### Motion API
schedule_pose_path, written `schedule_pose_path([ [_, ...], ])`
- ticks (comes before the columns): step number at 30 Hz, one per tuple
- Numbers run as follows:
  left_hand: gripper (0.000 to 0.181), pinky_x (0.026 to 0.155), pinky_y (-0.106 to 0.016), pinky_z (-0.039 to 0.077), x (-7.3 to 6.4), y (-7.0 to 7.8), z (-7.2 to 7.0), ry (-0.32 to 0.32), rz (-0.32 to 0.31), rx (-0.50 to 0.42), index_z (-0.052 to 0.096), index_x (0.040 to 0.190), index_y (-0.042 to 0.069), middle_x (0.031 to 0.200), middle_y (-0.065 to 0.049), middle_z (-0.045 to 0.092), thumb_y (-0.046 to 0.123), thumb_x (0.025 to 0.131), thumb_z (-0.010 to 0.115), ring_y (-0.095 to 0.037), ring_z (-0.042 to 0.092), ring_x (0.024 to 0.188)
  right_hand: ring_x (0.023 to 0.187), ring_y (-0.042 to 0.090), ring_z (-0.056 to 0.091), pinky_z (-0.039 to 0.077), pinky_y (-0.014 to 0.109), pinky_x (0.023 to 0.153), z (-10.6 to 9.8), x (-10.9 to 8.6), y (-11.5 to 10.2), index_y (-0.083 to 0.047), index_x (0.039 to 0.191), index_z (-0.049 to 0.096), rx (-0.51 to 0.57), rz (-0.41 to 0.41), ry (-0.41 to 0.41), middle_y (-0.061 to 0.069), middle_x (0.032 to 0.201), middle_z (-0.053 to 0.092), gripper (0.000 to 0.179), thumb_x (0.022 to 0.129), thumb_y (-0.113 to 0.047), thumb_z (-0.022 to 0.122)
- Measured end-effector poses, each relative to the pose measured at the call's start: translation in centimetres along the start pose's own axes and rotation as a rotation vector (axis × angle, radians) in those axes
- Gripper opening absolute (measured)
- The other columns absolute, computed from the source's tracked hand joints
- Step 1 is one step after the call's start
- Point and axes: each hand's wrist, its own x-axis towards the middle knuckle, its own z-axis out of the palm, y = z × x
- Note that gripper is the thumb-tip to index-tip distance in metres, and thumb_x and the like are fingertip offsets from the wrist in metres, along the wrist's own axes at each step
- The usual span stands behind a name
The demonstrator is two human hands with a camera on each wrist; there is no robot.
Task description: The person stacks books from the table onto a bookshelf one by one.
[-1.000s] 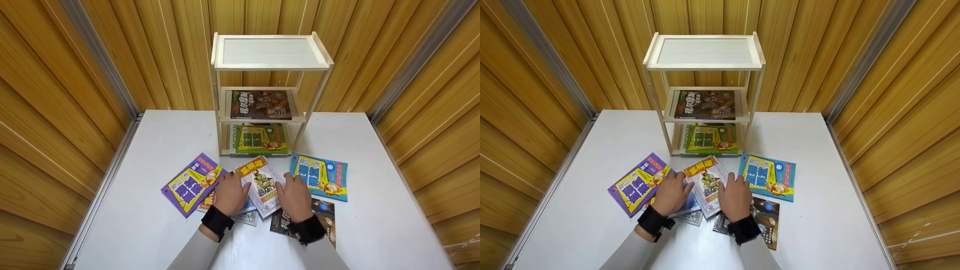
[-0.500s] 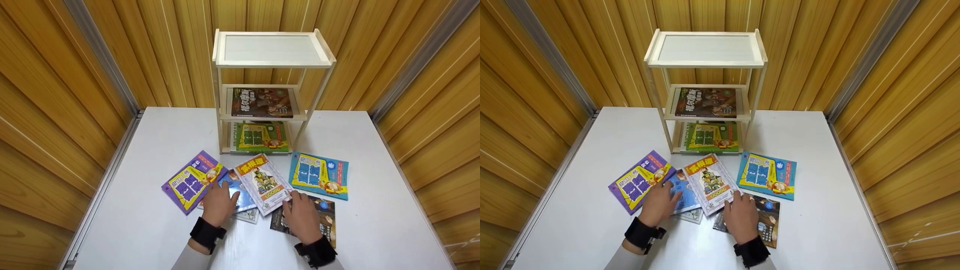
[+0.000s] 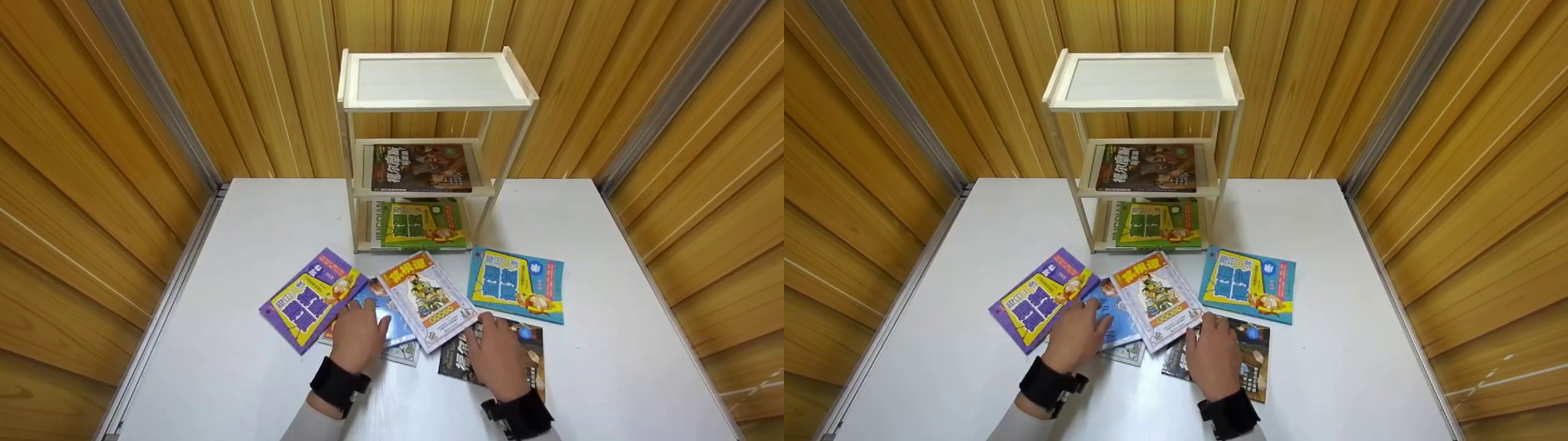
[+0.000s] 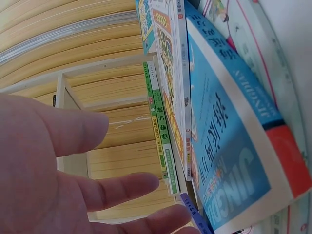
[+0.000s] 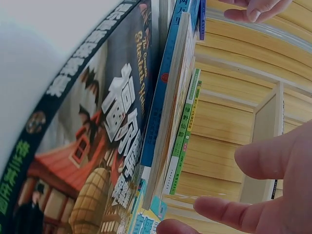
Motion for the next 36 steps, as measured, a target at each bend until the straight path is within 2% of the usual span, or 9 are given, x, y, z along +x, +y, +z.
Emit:
schedule_pose_path([
  [4,0.053,0.083,-0.053,0.059,0.0,0.1,0.2,-0.015,-0.005,-0.006,0.068,0.126,-0.003,0.110,-0.027,0.071,0.042,0.099,0.074,-0.043,0.070,0.102,0.097,0.042,0.071,0.058,0.054,0.074,0.2,-0.1,0.1,0.003,0.134,0.061,-0.012,0.027,-0.029,0.028,0.118,0.069,0.047,0.104,-0.032,0.068],
  [8,0.055,0.078,-0.055,0.061,-0.2,0.1,0.3,-0.039,-0.008,-0.034,0.067,0.130,-0.003,0.115,-0.029,0.070,0.042,0.100,0.074,-0.046,0.069,0.106,0.097,0.044,0.071,0.058,0.056,0.075,0.3,-0.3,0.2,0.006,0.136,0.060,0.011,0.020,-0.012,0.031,0.117,0.069,0.049,0.104,-0.030,0.068],
  [12,0.054,0.079,-0.055,0.060,-0.1,0.1,0.1,-0.073,-0.007,-0.062,0.067,0.128,-0.002,0.115,-0.028,0.070,0.043,0.100,0.074,-0.046,0.068,0.108,0.096,0.046,0.071,0.058,0.056,0.075,0.3,-0.4,0.2,0.010,0.136,0.058,0.025,0.006,0.020,0.033,0.118,0.068,0.050,0.104,-0.028,0.069],
  [15,0.054,0.082,-0.055,0.060,0.4,0.2,-0.2,-0.077,0.010,-0.065,0.068,0.128,-0.001,0.115,-0.027,0.070,0.044,0.099,0.074,-0.046,0.068,0.107,0.090,0.043,0.071,0.057,0.053,0.070,0.4,-0.4,0.2,0.012,0.136,0.054,0.031,0.020,0.027,0.033,0.117,0.067,0.053,0.104,-0.028,0.069],
  [18,0.057,0.089,-0.056,0.058,1.6,0.3,-0.2,-0.076,0.039,-0.055,0.065,0.132,-0.002,0.118,-0.029,0.070,0.044,0.099,0.074,-0.045,0.068,0.110,0.084,0.041,0.071,0.055,0.050,0.065,0.7,-0.4,0.2,0.015,0.138,0.050,0.049,0.057,0.017,0.033,0.117,0.066,0.057,0.104,-0.028,0.068],
  [21,0.060,0.092,-0.055,0.058,3.5,0.5,0.0,-0.082,0.056,-0.020,0.064,0.134,-0.003,0.118,-0.028,0.070,0.045,0.099,0.073,-0.043,0.068,0.111,0.082,0.040,0.071,0.055,0.050,0.065,1.0,-0.5,0.3,0.016,0.140,0.048,0.064,0.092,-0.004,0.034,0.116,0.066,0.060,0.105,-0.029,0.066],
  [27,0.062,0.090,-0.051,0.058,7.7,1.1,1.3,-0.138,0.039,0.072,0.066,0.131,-0.004,0.114,-0.024,0.069,0.051,0.101,0.067,-0.038,0.067,0.107,0.071,0.033,0.067,0.050,0.045,0.058,1.7,-0.5,0.8,0.018,0.126,0.052,0.038,0.132,-0.052,0.027,0.097,0.065,0.056,0.104,-0.031,0.067],
  [31,0.065,0.090,-0.052,0.057,10.1,1.5,1.8,-0.149,0.023,0.072,0.065,0.132,-0.006,0.117,-0.024,0.067,0.053,0.102,0.065,-0.039,0.066,0.108,0.084,0.040,0.071,0.056,0.050,0.068,1.9,-0.1,0.9,0.020,0.130,0.050,0.049,0.177,-0.092,0.032,0.107,0.065,0.061,0.104,-0.033,0.066],
  [36,0.071,0.094,-0.054,0.058,11.4,1.6,2.3,-0.188,-0.008,0.067,0.062,0.138,-0.008,0.129,-0.027,0.065,0.054,0.103,0.063,-0.043,0.063,0.120,0.113,0.054,0.067,0.057,0.060,0.092,2.5,0.3,0.6,0.024,0.145,0.039,0.086,0.215,-0.178,0.043,0.131,0.058,0.078,0.105,-0.039,0.063],
])
